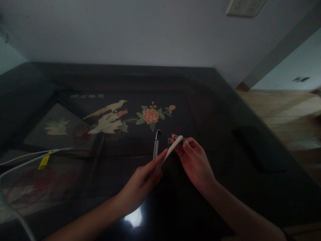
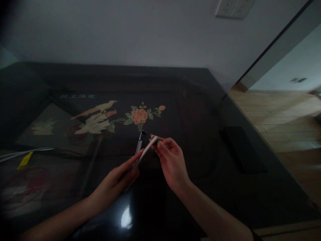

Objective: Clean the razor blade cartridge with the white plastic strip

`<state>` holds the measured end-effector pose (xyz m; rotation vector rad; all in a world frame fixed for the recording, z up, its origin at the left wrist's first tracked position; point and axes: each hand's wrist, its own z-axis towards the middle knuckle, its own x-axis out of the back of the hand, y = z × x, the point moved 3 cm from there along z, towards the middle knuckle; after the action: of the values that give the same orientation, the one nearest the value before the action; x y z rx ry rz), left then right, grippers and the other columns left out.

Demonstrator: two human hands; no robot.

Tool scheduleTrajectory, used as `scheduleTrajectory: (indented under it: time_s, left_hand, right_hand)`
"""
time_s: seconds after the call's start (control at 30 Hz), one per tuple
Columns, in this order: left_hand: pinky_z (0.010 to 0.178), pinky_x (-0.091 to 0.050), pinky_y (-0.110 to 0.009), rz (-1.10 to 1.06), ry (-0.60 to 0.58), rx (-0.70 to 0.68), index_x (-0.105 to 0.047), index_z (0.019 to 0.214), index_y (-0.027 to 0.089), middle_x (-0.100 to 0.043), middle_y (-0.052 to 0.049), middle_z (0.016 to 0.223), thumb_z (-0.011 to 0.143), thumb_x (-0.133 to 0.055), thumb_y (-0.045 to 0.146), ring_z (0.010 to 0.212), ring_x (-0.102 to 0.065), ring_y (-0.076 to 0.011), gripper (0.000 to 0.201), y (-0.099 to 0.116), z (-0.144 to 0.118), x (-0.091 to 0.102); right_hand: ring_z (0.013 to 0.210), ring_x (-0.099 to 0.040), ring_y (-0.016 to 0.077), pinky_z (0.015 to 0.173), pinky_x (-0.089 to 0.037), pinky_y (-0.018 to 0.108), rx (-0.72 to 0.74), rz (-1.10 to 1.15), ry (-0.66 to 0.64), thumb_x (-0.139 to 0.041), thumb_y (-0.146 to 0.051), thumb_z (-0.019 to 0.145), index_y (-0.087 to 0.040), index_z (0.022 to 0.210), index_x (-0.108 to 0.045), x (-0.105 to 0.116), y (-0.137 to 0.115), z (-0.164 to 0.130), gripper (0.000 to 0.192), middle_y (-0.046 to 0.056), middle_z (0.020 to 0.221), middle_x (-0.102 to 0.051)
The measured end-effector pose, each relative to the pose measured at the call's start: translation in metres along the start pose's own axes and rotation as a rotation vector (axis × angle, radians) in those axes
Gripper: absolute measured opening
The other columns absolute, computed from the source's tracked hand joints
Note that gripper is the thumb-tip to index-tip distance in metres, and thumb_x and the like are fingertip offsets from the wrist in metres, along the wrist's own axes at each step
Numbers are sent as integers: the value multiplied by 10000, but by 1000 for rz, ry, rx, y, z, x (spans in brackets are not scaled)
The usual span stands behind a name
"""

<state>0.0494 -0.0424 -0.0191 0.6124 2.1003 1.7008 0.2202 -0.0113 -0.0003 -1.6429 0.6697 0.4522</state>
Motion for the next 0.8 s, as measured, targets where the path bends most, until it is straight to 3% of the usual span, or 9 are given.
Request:
scheduleTrajectory:
  time_s: [0.2, 0.37, 0.57, 0.8]
  left_hand:
    - [526, -318, -191, 3, -5, -18, -342, 1520, 243, -442, 32, 711, 984, -441, 283, 595, -337, -99, 546, 5, 0, 0]
    - [605, -369, -212, 73, 72, 13, -366, 1510, 237, -518, 6, 789, 970, -441, 278, 656, -386, -113, 547, 5, 2, 4]
    - [571, -344, -209, 106, 109, 49, -320, 1529, 217, -483, 28, 718, 981, -422, 320, 618, -369, -110, 566, 0, 3, 8]
    - [586, -359, -210, 58, 43, 13, -315, 1530, 240, -534, 9, 772, 987, -424, 318, 636, -375, -111, 560, 2, 1, 4]
  right_hand:
    - [918, -684, 193, 934, -520, 381, 0, 14, -2, -845, -306, 690, -250, 642, -676, -1, 0, 0, 184, -15, 908, -759]
    - [878, -676, 170, 902, -536, 344, 4, 31, 6, -866, -309, 659, -248, 643, -684, -1, 0, -1, 192, -23, 895, -752]
    - [874, -670, 158, 875, -544, 327, 11, 19, 7, -860, -302, 671, -243, 644, -673, -2, -2, -1, 198, -27, 888, -746]
    - [858, -668, 175, 868, -545, 360, -2, 5, 19, -862, -316, 661, -244, 636, -661, -2, -2, -2, 215, -21, 909, -743]
